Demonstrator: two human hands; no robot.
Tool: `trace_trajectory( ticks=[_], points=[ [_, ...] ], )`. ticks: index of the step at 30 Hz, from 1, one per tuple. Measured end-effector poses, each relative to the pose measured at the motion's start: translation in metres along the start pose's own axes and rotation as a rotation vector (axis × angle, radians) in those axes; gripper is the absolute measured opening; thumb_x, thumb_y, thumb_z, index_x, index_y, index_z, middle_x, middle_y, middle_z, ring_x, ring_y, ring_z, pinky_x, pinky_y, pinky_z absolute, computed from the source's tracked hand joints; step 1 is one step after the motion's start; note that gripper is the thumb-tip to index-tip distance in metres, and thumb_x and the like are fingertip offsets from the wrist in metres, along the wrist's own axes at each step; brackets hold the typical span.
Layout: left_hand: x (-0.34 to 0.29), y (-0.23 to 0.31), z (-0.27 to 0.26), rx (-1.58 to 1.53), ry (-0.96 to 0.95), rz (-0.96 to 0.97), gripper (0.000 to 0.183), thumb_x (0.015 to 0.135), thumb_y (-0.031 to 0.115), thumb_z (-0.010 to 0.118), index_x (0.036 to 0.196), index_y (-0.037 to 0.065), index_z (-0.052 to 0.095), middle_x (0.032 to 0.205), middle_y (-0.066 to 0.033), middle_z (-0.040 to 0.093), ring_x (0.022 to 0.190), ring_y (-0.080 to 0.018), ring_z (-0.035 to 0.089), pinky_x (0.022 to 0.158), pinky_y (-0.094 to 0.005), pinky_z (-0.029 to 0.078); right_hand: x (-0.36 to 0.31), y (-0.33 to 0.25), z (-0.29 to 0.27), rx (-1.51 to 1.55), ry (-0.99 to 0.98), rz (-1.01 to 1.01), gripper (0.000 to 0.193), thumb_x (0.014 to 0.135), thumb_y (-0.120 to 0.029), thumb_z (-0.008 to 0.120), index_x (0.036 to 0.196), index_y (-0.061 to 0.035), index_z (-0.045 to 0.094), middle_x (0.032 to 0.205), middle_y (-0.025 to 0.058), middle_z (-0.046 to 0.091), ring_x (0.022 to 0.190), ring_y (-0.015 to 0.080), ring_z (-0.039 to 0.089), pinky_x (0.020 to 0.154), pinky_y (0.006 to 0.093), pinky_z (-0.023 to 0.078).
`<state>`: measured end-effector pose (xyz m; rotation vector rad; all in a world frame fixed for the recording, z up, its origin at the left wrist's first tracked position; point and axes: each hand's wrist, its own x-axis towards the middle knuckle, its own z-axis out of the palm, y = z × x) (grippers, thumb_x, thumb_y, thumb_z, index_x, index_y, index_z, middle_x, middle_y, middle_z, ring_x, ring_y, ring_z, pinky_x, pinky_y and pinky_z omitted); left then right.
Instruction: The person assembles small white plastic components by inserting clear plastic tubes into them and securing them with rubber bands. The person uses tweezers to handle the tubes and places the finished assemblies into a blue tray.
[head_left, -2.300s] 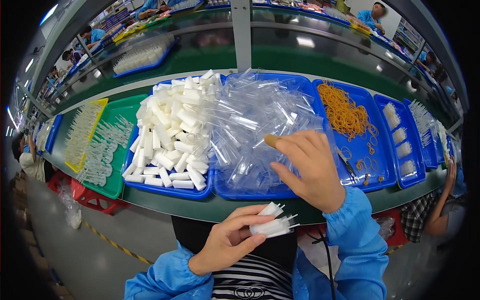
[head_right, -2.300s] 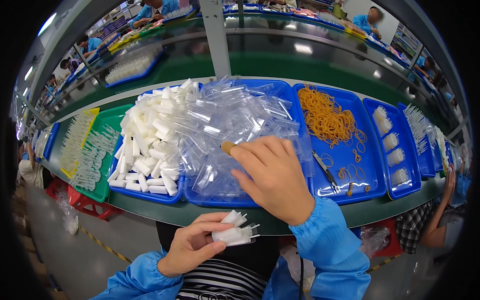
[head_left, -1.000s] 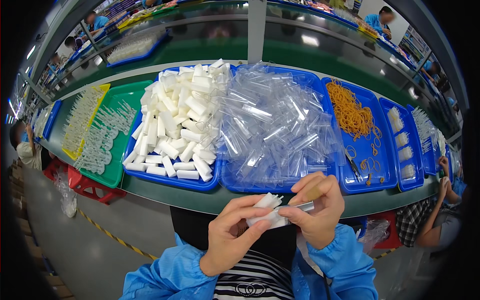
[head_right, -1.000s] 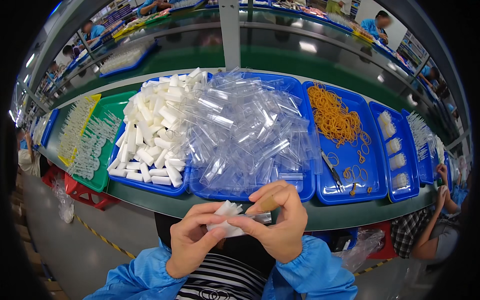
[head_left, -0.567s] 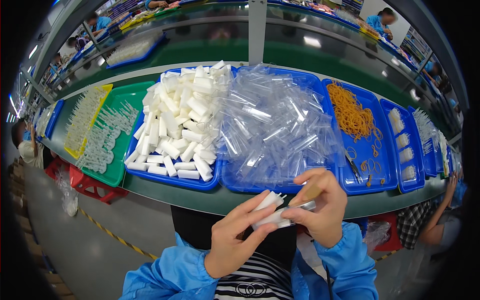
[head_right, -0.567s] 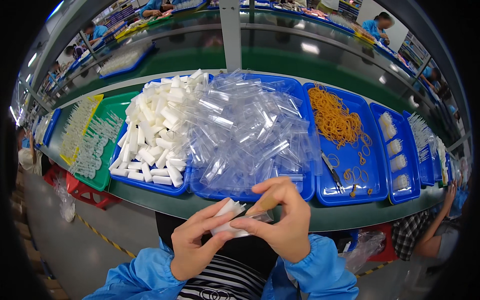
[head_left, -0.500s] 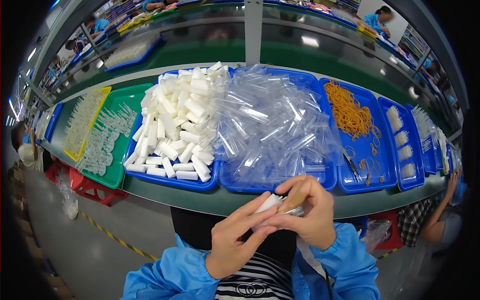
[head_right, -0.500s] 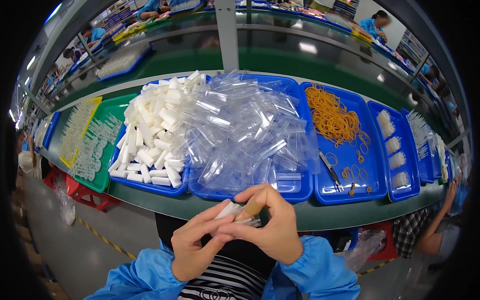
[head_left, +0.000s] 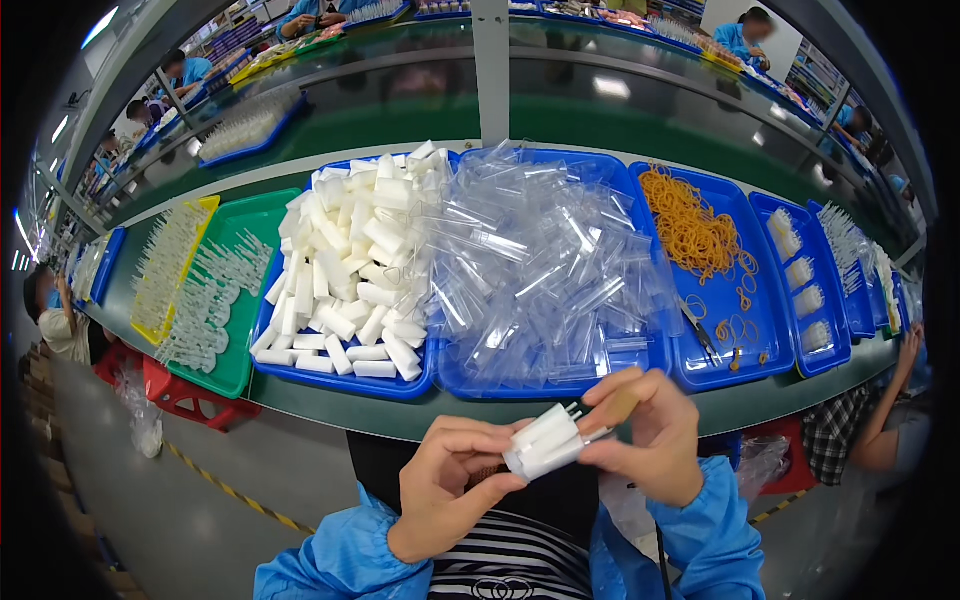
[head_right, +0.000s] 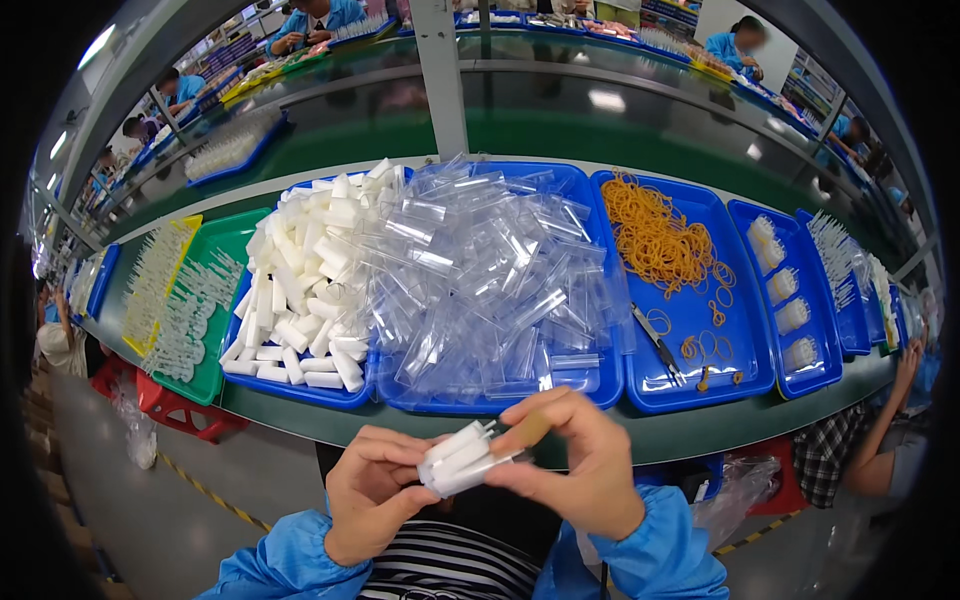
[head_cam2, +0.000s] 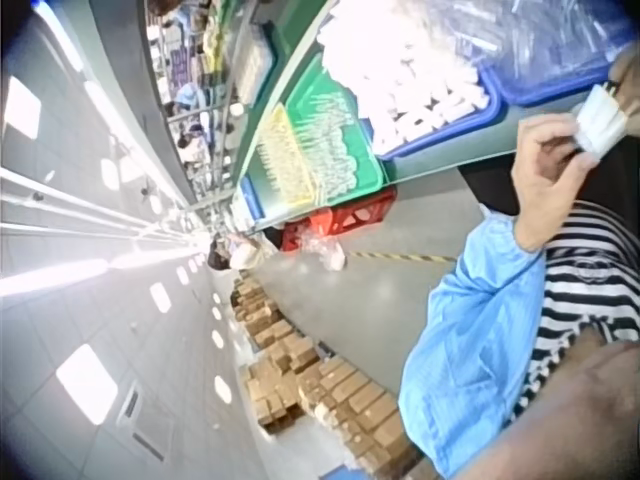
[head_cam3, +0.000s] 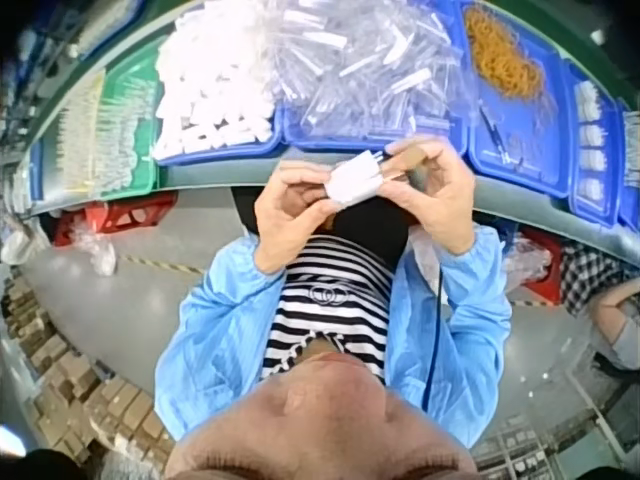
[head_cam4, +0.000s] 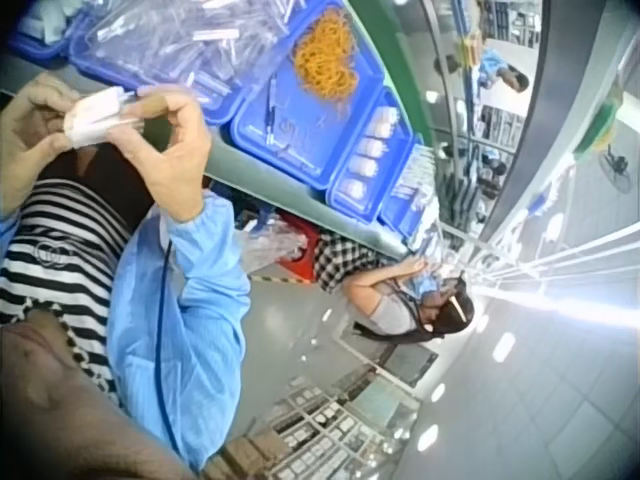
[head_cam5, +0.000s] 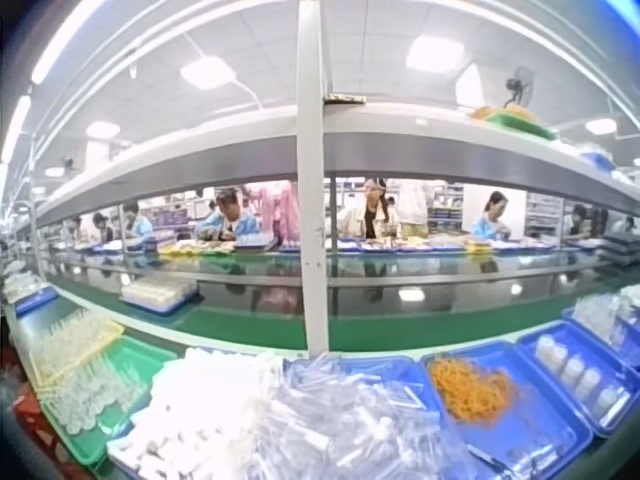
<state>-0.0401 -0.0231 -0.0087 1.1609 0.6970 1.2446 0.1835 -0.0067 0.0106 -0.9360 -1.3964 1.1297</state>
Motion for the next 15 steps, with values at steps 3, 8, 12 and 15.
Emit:
trace_trajectory(
  ticks=[3, 8, 12, 15],
  points=[
    [-0.001, -0.005, -0.001, 0.086, -0.095, 0.108, 0.041, 0.081, -0.013, 0.072, 0.116, -0.006, 0.052, 0.119, -0.0154, 0.049, 0.125, -0.0408, 0.055, 0.097, -0.0413, 0.058, -0.011, 0.004, 0.01, 0.033, 0.022, 0.033, 0.036, 0.072, -0.012, 0.089, 0.096, -0.0048, 0.063, 0.111, 0.0131, 0.062, 0.109, 0.02, 0.058, 0.095, 0.0337, 0.046],
    [0.002, 0.008, 0.002, 0.018, -0.131, 0.027, 0.048, 0.082, -0.008, 0.074, 0.123, -0.003, 0.052, 0.133, -0.0179, 0.045, 0.131, -0.0342, 0.05, 0.104, -0.0414, 0.052, -0.004, -0.007, -0.004, -0.137, -0.109, -0.013, 0.036, 0.071, -0.015, 0.09, 0.095, -0.0065, 0.065, 0.114, 0.0128, 0.065, 0.114, 0.0242, 0.058, 0.101, 0.0387, 0.042],
    [0.012, 0.007, -0.008, -0.012, -0.386, -0.148, 0.047, 0.089, -0.002, 0.07, 0.131, 0.0, 0.051, 0.142, -0.018, 0.041, 0.131, -0.0292, 0.05, 0.104, -0.0396, 0.05, -0.003, -0.016, -0.012, -0.259, -0.202, -0.101, 0.035, 0.069, -0.016, 0.09, 0.093, -0.0086, 0.066, 0.107, 0.0093, 0.068, 0.114, 0.0272, 0.059, 0.105, 0.0452, 0.038],
    [0.01, 0.007, -0.006, -0.049, -0.34, -0.221, 0.039, 0.092, -0.005, 0.064, 0.13, -0.001, 0.054, 0.146, -0.018, 0.04, 0.128, -0.0278, 0.052, 0.102, -0.037, 0.052, 0.006, -0.019, -0.013, -0.375, -0.325, -0.177, 0.034, 0.071, -0.014, 0.089, 0.096, -0.0076, 0.066, 0.102, 0.0087, 0.071, 0.11, 0.0268, 0.061, 0.103, 0.0464, 0.039]
  ],
)
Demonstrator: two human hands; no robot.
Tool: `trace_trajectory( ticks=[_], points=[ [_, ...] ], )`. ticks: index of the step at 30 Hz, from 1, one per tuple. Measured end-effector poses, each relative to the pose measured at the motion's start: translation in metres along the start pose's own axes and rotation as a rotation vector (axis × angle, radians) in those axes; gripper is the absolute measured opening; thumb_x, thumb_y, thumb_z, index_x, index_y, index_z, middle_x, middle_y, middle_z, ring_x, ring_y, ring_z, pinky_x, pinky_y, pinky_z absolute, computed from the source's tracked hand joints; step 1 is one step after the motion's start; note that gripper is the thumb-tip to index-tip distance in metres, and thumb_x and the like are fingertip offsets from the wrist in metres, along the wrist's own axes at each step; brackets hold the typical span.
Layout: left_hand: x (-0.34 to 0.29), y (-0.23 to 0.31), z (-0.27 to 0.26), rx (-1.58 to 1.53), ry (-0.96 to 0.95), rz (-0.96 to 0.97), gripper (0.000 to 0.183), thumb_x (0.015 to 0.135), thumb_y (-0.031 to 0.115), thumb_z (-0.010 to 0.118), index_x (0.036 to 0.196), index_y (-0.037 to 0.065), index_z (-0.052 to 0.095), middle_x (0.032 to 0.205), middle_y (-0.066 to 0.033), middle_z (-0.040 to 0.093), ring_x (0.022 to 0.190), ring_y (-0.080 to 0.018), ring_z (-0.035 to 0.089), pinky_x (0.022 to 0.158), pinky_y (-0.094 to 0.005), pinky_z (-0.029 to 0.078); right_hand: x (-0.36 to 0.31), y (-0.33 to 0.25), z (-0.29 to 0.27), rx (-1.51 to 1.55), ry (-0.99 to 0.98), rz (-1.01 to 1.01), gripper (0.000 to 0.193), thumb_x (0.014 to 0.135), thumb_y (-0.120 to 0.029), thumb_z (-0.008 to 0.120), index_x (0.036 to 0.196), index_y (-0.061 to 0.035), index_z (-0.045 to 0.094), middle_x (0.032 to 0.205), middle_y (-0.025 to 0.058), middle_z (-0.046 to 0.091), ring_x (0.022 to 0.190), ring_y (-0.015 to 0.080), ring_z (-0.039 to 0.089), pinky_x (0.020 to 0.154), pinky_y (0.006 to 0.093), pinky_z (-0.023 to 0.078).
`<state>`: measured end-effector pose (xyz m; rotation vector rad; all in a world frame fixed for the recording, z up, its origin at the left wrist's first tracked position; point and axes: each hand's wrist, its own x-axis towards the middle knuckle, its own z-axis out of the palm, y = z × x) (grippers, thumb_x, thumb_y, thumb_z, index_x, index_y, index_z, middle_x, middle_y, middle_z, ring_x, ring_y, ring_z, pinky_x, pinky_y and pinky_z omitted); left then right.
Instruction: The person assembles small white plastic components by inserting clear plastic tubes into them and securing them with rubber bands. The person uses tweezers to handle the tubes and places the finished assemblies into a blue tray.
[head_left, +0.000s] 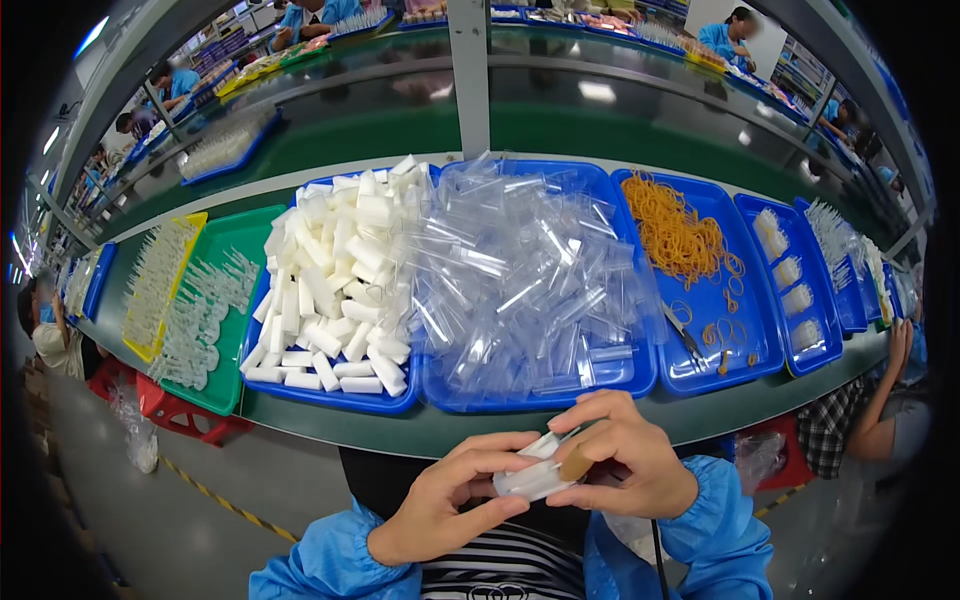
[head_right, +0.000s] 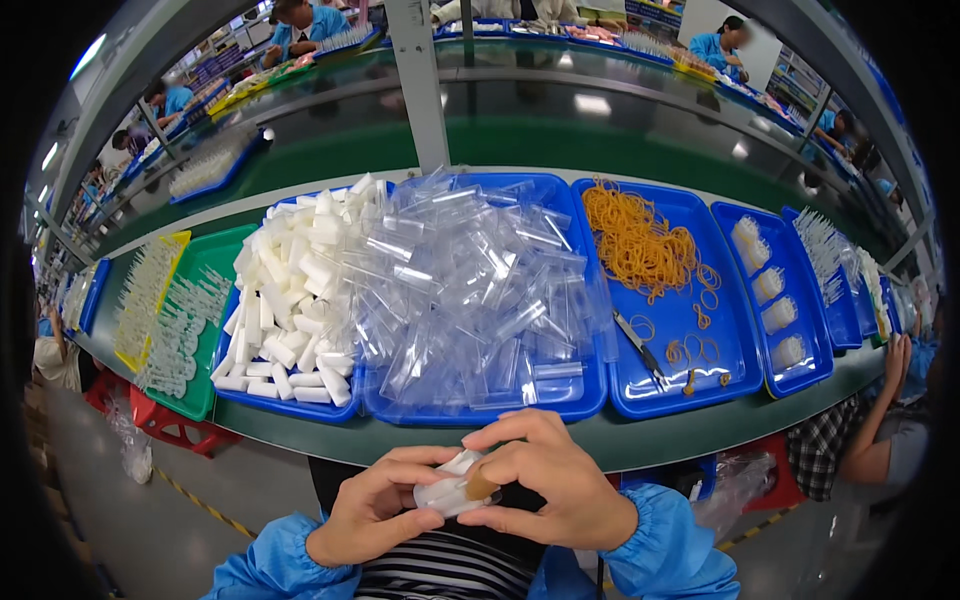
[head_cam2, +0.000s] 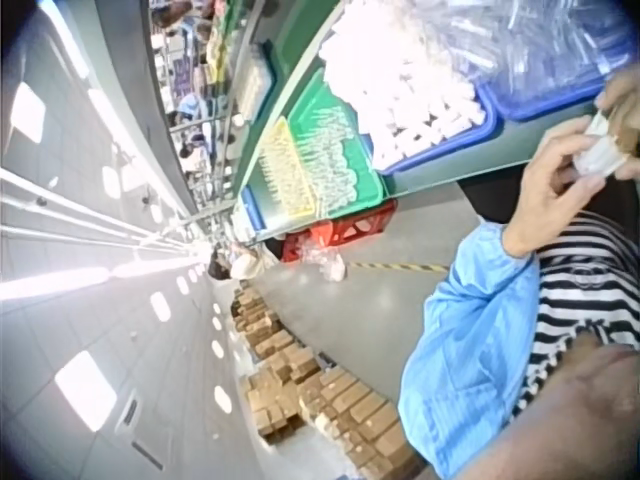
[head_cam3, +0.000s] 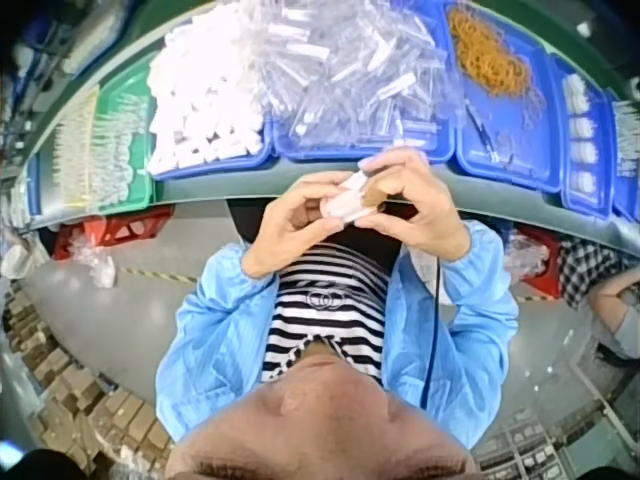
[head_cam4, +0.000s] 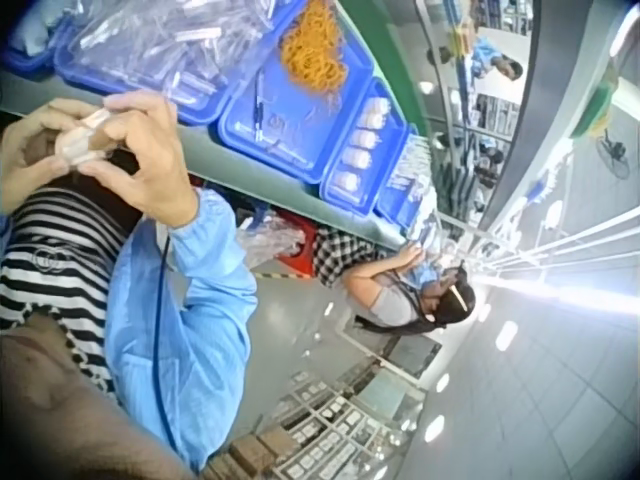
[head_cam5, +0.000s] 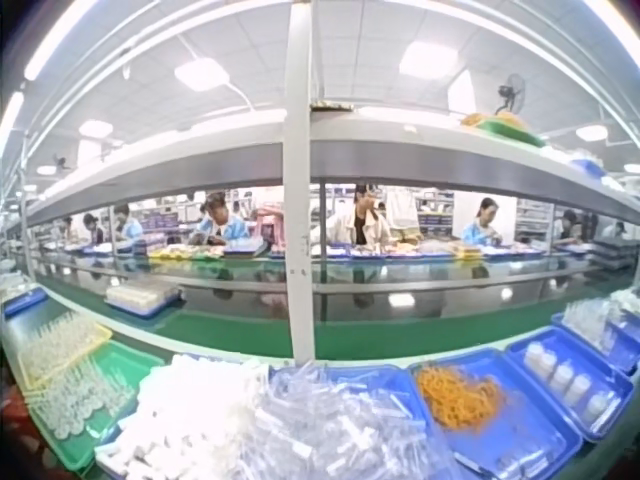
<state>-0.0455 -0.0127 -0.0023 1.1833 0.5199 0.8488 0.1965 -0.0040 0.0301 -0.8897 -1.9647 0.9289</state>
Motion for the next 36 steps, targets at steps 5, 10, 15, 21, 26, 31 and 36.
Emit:
trace_trajectory(
  ticks=[5, 10, 15, 21, 26, 31, 36],
  points=[
    [-0.002, 0.0, 0.001, 0.017, 0.058, -0.03, 0.035, 0.094, -0.006, 0.059, 0.129, -0.003, 0.057, 0.148, -0.017, 0.04, 0.128, -0.0268, 0.053, 0.102, -0.0353, 0.052, 0.034, 0.015, -0.035, -0.611, 0.248, -0.156, 0.032, 0.072, -0.002, 0.075, 0.103, -0.0081, 0.069, 0.1, 0.0038, 0.067, 0.101, 0.0243, 0.061, 0.09, 0.0396, 0.044],
    [0.0, -0.003, 0.004, -0.027, 0.081, -0.055, 0.036, 0.091, -0.01, 0.06, 0.127, -0.003, 0.058, 0.146, -0.0235, 0.041, 0.133, -0.0303, 0.047, 0.105, -0.0396, 0.048, 0.057, 0.044, -0.036, -1.15, 0.208, -0.263, 0.029, 0.074, -0.008, 0.064, 0.102, -0.01, 0.068, 0.106, 0.0005, 0.064, 0.103, 0.021, 0.059, 0.089, 0.0382, 0.042],
    [0.0, -0.009, 0.002, -0.068, 0.128, -0.027, 0.034, 0.092, -0.01, 0.06, 0.125, -0.004, 0.058, 0.144, -0.0218, 0.043, 0.129, -0.0296, 0.051, 0.103, -0.0394, 0.05, 0.057, 0.051, -0.038, -1.148, 0.219, -0.257, 0.029, 0.076, -0.009, 0.065, 0.104, -0.0087, 0.067, 0.105, 0.0029, 0.064, 0.099, 0.0221, 0.06, 0.087, 0.0388, 0.042],
    [0.0, -0.01, 0.004, -0.087, 0.202, 0.039, 0.035, 0.091, -0.011, 0.06, 0.126, -0.005, 0.059, 0.142, -0.0192, 0.046, 0.127, -0.0277, 0.053, 0.102, -0.0365, 0.051, 0.041, 0.009, -0.016, 0.037, 0.528, 0.148, 0.04, 0.082, 0.002, 0.076, 0.117, -0.002, 0.057, 0.104, 0.0104, 0.065, 0.094, 0.0176, 0.064, 0.085, 0.0337, 0.05],
    [0.007, -0.008, 0.011, 0.0, 0.253, 0.112, 0.035, 0.09, -0.011, 0.061, 0.124, -0.005, 0.06, 0.141, -0.0207, 0.044, 0.127, -0.0287, 0.053, 0.099, -0.0348, 0.054, 0.023, -0.009, 0.001, 0.436, 0.464, 0.25, 0.041, 0.076, -0.003, 0.084, 0.104, -0.002, 0.054, 0.096, 0.0087, 0.063, 0.092, 0.0164, 0.063, 0.083, 0.0299, 0.05],
    [0.001, -0.006, 0.011, 0.039, 0.292, 0.112, 0.033, 0.091, -0.008, 0.062, 0.124, -0.005, 0.061, 0.141, -0.0203, 0.044, 0.126, -0.0281, 0.054, 0.099, -0.0346, 0.054, 0.023, 0.0, 0.012, 0.371, 0.441, 0.247, 0.044, 0.072, -0.008, 0.089, 0.096, -0.0042, 0.052, 0.094, 0.0108, 0.064, 0.09, 0.0172, 0.064, 0.081, 0.0308, 0.05],
    [-0.002, -0.004, 0.01, 0.057, 0.329, 0.099, 0.033, 0.092, -0.006, 0.063, 0.125, -0.004, 0.061, 0.14, -0.0198, 0.046, 0.123, -0.0272, 0.056, 0.098, -0.0333, 0.055, 0.031, -0.004, 0.027, 0.444, 0.493, 0.331, 0.043, 0.073, -0.009, 0.087, 0.099, -0.0024, 0.054, 0.093, 0.0123, 0.066, 0.088, 0.0181, 0.066, 0.084, 0.0323, 0.05]
  ],
)
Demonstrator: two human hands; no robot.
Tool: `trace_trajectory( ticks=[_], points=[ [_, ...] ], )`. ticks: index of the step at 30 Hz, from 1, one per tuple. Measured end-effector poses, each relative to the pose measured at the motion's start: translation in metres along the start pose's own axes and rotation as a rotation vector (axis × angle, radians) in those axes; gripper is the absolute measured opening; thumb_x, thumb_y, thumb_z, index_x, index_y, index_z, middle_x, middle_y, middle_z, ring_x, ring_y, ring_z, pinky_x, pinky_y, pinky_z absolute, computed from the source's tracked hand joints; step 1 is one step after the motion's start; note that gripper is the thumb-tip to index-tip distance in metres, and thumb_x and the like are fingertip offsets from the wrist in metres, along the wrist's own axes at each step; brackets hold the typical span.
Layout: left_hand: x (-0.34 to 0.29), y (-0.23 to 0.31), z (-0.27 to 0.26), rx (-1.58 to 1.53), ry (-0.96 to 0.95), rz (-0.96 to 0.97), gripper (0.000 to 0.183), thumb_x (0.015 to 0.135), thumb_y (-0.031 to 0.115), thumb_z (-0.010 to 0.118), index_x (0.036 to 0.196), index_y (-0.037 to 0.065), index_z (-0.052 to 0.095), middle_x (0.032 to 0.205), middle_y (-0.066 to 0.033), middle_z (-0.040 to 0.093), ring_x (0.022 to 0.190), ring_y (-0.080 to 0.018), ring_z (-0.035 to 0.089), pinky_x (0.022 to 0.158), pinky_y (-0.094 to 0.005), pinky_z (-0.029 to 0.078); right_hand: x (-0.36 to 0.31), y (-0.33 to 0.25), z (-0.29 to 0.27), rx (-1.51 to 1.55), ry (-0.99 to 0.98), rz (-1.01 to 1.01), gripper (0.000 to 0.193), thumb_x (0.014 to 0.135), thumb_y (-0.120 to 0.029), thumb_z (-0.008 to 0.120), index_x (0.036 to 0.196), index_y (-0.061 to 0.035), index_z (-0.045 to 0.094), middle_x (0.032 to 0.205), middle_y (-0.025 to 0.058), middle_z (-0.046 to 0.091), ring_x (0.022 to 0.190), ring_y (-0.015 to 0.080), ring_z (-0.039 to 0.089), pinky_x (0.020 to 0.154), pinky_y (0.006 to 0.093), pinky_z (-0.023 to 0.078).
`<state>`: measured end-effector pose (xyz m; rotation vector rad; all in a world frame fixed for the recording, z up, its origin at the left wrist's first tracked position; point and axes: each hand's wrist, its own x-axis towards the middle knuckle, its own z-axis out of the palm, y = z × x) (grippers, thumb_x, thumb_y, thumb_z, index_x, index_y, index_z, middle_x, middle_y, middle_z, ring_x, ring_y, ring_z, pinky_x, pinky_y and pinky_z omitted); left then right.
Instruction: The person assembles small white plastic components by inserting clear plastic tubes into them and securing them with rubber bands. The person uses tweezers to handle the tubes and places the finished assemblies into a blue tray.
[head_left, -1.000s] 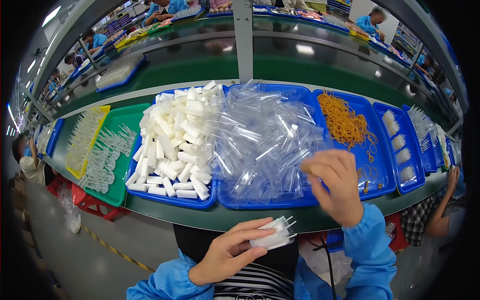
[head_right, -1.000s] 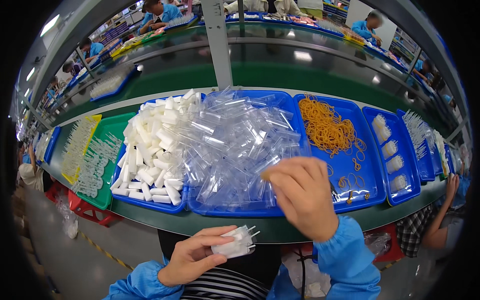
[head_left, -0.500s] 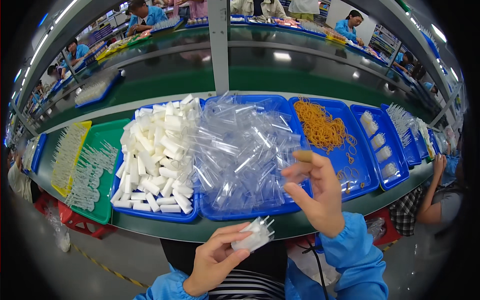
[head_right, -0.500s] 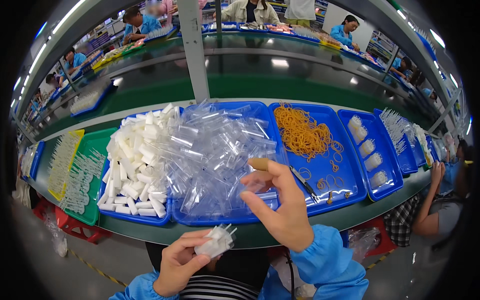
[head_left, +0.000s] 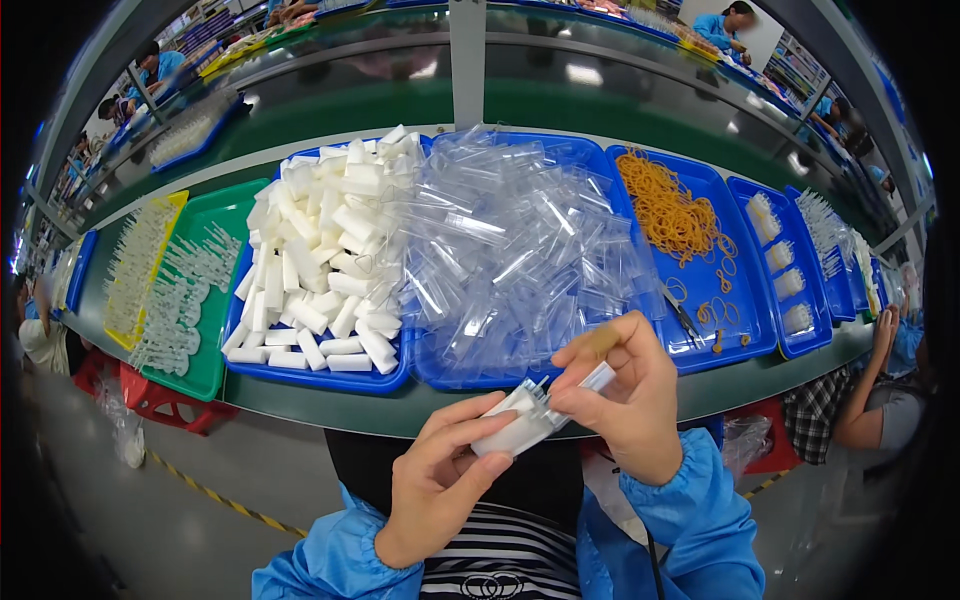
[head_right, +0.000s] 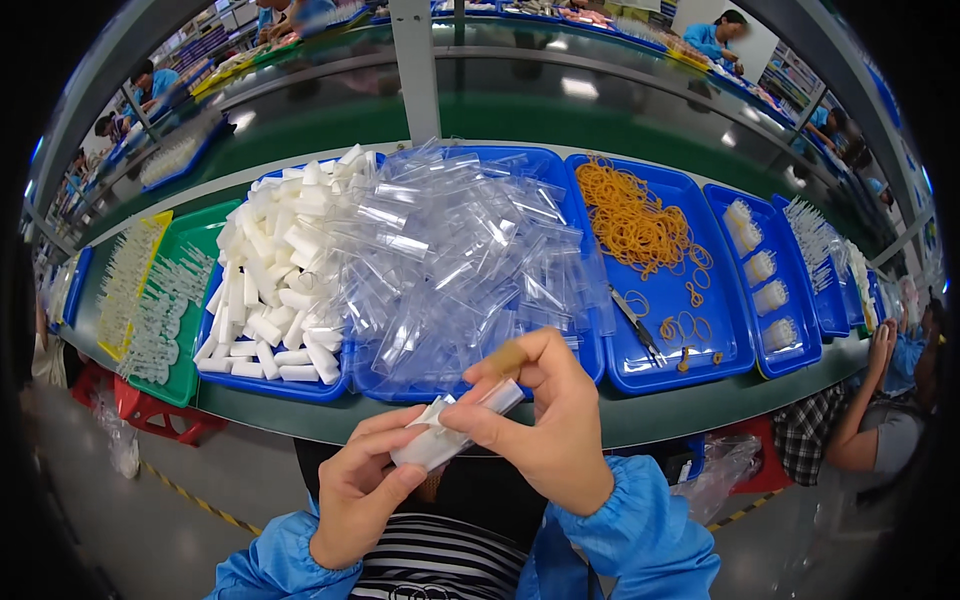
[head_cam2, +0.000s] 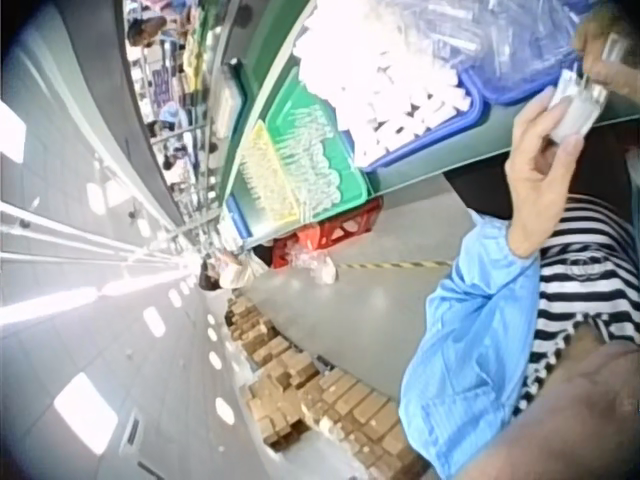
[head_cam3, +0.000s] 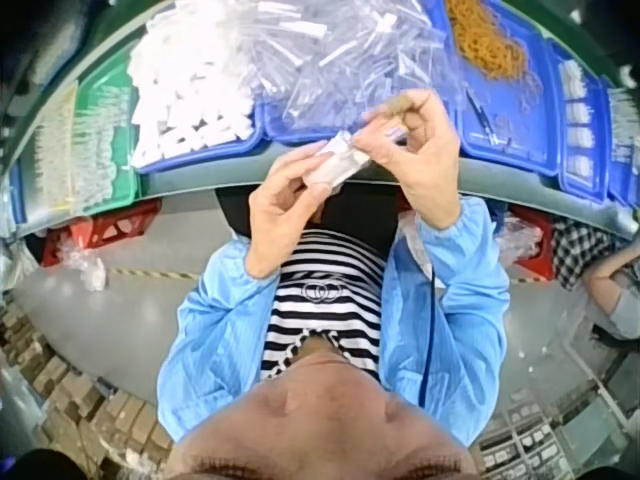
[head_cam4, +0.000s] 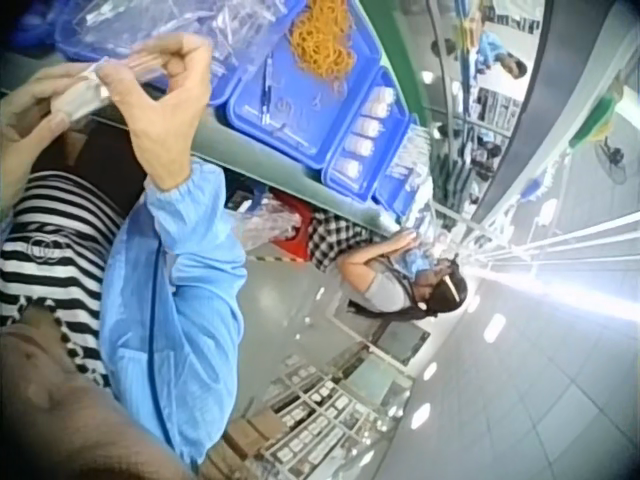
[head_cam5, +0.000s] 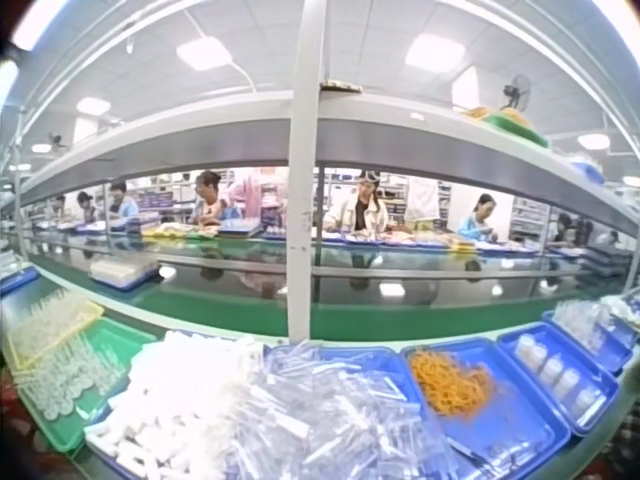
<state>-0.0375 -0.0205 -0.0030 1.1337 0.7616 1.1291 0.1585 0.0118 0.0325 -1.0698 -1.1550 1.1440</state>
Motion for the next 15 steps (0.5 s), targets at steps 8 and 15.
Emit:
trace_trajectory(
  ticks=[8, 15],
  points=[
    [-0.001, -0.005, 0.002, -0.035, -0.005, -0.038, 0.033, 0.092, -0.005, 0.063, 0.125, -0.004, 0.061, 0.14, -0.0192, 0.047, 0.123, -0.0257, 0.056, 0.097, -0.0318, 0.055, -0.005, 0.009, -0.003, -0.259, 0.057, -0.205, 0.03, 0.072, -0.01, 0.087, 0.091, -0.0024, 0.065, 0.096, 0.0101, 0.065, 0.095, 0.0204, 0.063, 0.085, 0.0324, 0.049],
    [-0.002, -0.002, 0.006, -0.02, -0.003, -0.043, 0.032, 0.092, -0.004, 0.064, 0.124, -0.004, 0.062, 0.138, -0.0176, 0.047, 0.122, -0.0248, 0.057, 0.097, -0.0319, 0.055, -0.009, 0.013, -0.011, -0.324, -0.061, -0.175, 0.028, 0.072, -0.011, 0.087, 0.087, -0.0041, 0.064, 0.091, 0.0102, 0.065, 0.093, 0.0207, 0.063, 0.082, 0.0334, 0.049]
  ],
)
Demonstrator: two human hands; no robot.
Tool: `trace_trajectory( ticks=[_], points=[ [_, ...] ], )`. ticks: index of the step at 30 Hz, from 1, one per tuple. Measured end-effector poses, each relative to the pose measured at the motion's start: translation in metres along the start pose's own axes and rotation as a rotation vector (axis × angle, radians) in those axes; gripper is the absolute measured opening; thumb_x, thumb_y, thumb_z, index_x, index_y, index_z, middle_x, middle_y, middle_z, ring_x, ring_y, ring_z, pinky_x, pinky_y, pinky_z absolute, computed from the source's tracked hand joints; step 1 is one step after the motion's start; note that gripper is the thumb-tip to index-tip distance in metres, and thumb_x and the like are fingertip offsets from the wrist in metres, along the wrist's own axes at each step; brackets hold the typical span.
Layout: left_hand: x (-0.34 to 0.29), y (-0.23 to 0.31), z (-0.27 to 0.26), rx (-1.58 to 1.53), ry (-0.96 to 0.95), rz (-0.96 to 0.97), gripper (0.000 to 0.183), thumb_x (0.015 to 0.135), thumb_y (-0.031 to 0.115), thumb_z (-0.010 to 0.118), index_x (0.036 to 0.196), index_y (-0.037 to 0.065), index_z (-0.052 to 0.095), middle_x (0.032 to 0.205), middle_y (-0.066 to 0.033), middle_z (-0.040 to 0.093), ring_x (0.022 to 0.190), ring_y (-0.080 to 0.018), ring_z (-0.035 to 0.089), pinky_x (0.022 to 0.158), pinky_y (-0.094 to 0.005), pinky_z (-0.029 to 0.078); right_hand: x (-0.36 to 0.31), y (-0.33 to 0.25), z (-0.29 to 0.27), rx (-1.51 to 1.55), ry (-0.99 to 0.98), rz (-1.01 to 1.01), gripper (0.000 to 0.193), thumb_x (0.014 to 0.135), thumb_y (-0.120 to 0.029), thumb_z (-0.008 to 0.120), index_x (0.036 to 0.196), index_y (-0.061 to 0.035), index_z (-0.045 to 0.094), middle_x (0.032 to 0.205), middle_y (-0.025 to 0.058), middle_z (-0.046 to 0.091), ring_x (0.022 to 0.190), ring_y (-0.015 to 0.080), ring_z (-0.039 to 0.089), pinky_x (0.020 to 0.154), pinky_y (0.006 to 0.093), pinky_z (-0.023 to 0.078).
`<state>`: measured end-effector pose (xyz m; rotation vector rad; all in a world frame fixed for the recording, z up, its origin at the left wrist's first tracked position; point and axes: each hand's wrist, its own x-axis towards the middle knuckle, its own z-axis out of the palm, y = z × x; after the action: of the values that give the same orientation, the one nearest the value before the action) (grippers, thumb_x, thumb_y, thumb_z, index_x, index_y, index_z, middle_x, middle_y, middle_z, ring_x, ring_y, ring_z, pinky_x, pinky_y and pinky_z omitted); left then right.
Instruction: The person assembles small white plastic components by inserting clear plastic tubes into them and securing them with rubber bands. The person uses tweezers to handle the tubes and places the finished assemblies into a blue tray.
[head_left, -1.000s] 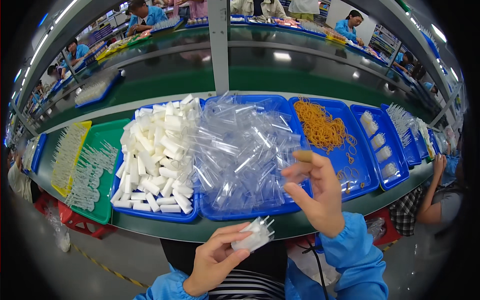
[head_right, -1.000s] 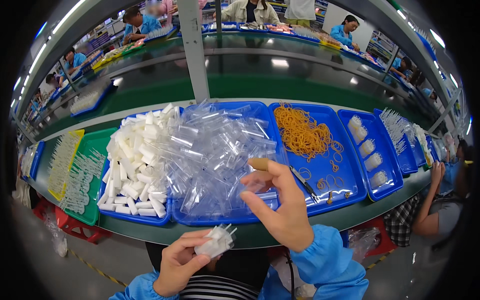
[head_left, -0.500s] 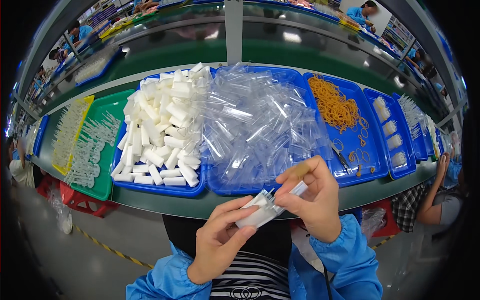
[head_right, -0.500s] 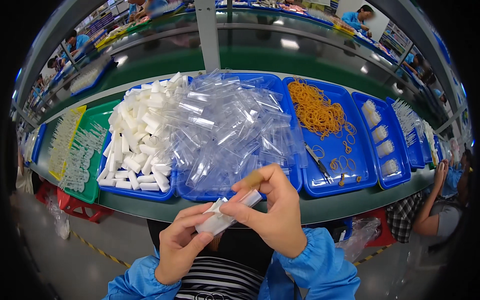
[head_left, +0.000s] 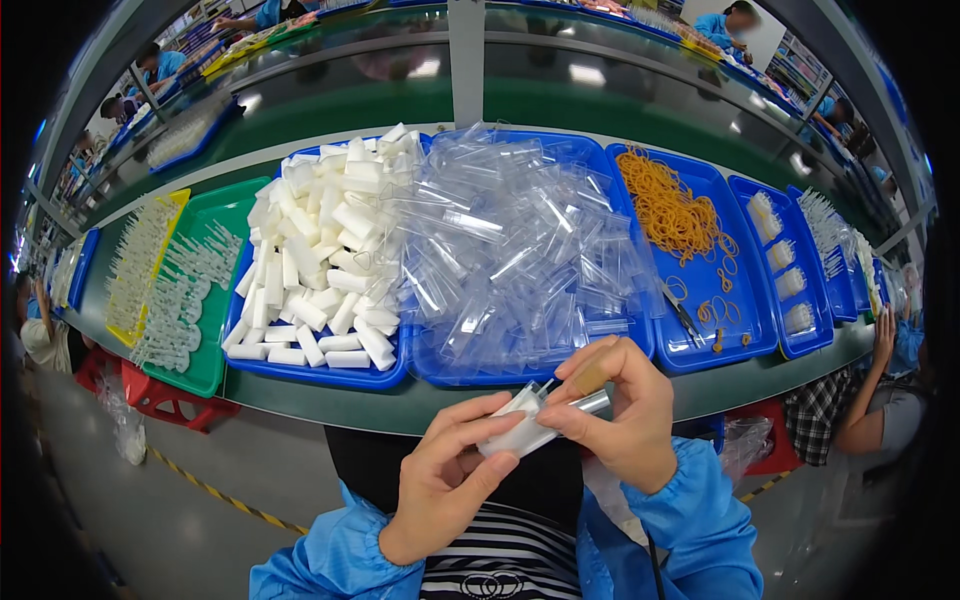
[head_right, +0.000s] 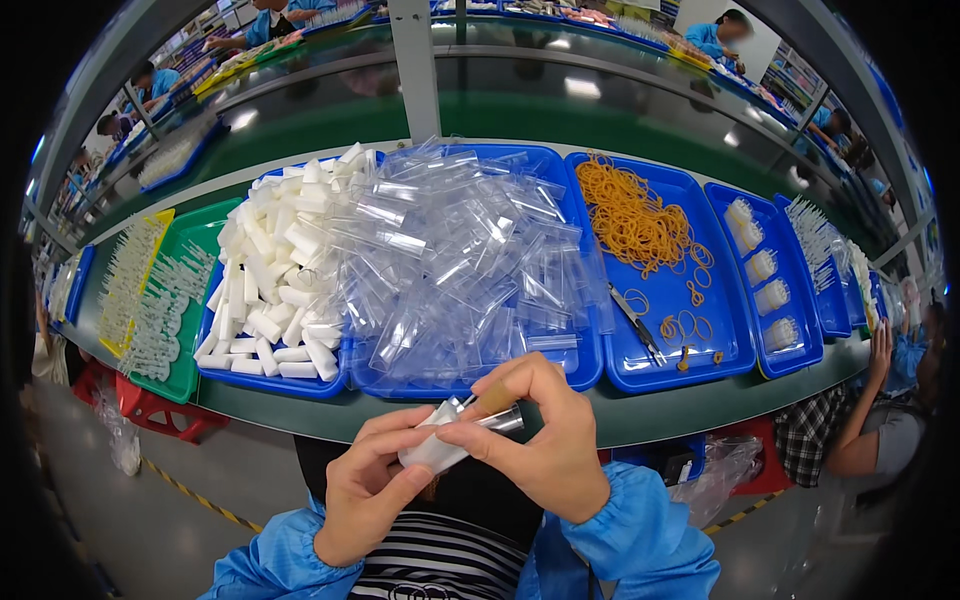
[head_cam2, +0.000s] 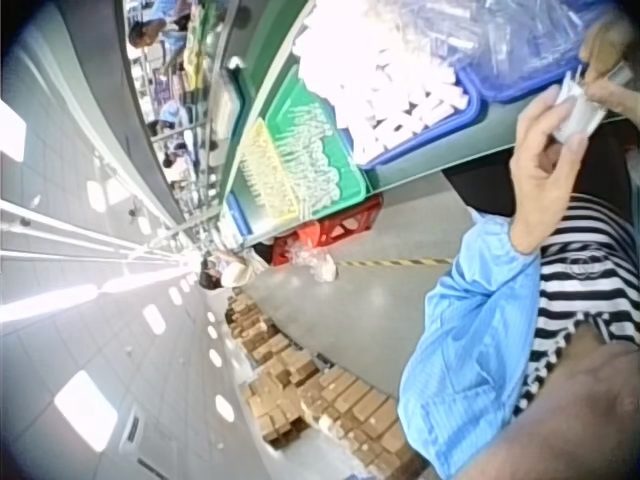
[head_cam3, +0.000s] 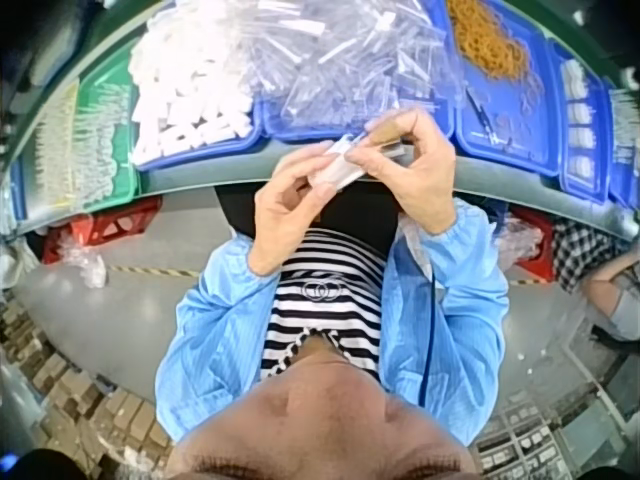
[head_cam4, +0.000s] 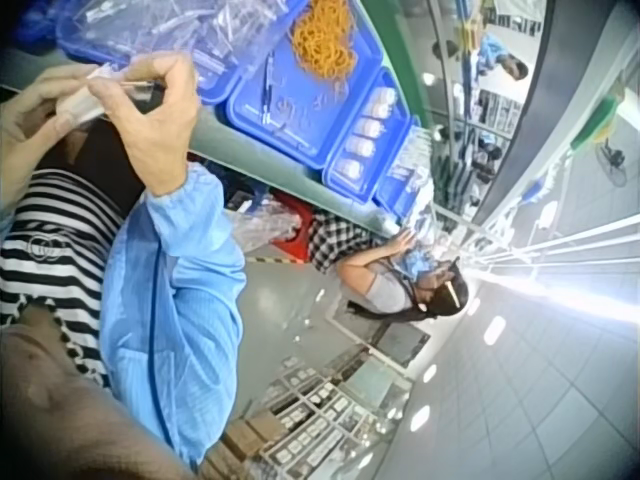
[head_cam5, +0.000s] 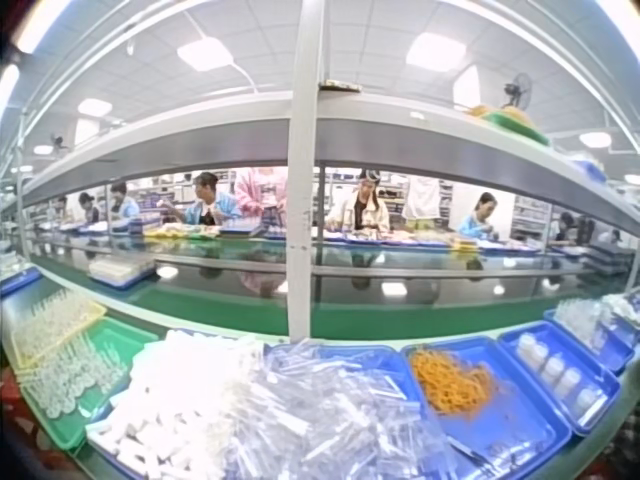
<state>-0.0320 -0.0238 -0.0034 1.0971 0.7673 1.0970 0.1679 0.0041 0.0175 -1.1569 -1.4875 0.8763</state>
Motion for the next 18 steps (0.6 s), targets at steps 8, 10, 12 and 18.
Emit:
trace_trajectory(
  ticks=[8, 10, 12, 18],
  points=[
    [0.013, 0.005, 0.01, 0.088, 0.072, 0.034, 0.018, 0.092, -0.003, 0.065, 0.11, -0.005, 0.066, 0.133, -0.0154, 0.049, 0.115, -0.0229, 0.061, 0.094, -0.0313, 0.056, -0.016, 0.01, 0.018, 0.113, 0.174, -0.137, 0.032, 0.07, -0.007, 0.088, 0.087, -0.006, 0.061, 0.092, 0.0103, 0.067, 0.092, 0.022, 0.064, 0.081, 0.0336, 0.048],
    [0.014, 0.005, 0.014, 0.122, 0.094, 0.032, 0.017, 0.09, -0.002, 0.067, 0.107, -0.004, 0.068, 0.13, -0.0154, 0.052, 0.113, -0.0228, 0.062, 0.092, -0.0305, 0.056, -0.018, 0.015, 0.016, -0.036, 0.194, -0.268, 0.031, 0.07, -0.007, 0.088, 0.086, -0.0063, 0.061, 0.093, 0.0116, 0.068, 0.093, 0.0223, 0.065, 0.08, 0.0336, 0.048],
    [0.014, 0.004, 0.014, 0.213, 0.105, 0.084, 0.017, 0.089, -0.002, 0.069, 0.106, -0.002, 0.07, 0.127, -0.0158, 0.055, 0.111, -0.0228, 0.064, 0.09, -0.0301, 0.056, -0.015, 0.011, 0.009, -0.115, 0.122, -0.301, 0.03, 0.07, -0.007, 0.088, 0.084, -0.0065, 0.062, 0.093, 0.0112, 0.068, 0.094, 0.0232, 0.065, 0.081, 0.0339, 0.048],
    [0.007, 0.001, 0.01, 0.358, 0.069, 0.141, 0.027, 0.086, -0.004, 0.071, 0.113, -0.001, 0.07, 0.131, -0.0204, 0.057, 0.103, -0.0203, 0.066, 0.081, -0.0276, 0.057, -0.001, 0.0, -0.008, 0.049, -0.031, 0.001, 0.03, 0.069, -0.012, 0.089, 0.082, -0.0061, 0.063, 0.092, 0.0079, 0.068, 0.096, 0.0244, 0.064, 0.082, 0.0347, 0.047]
  ],
)
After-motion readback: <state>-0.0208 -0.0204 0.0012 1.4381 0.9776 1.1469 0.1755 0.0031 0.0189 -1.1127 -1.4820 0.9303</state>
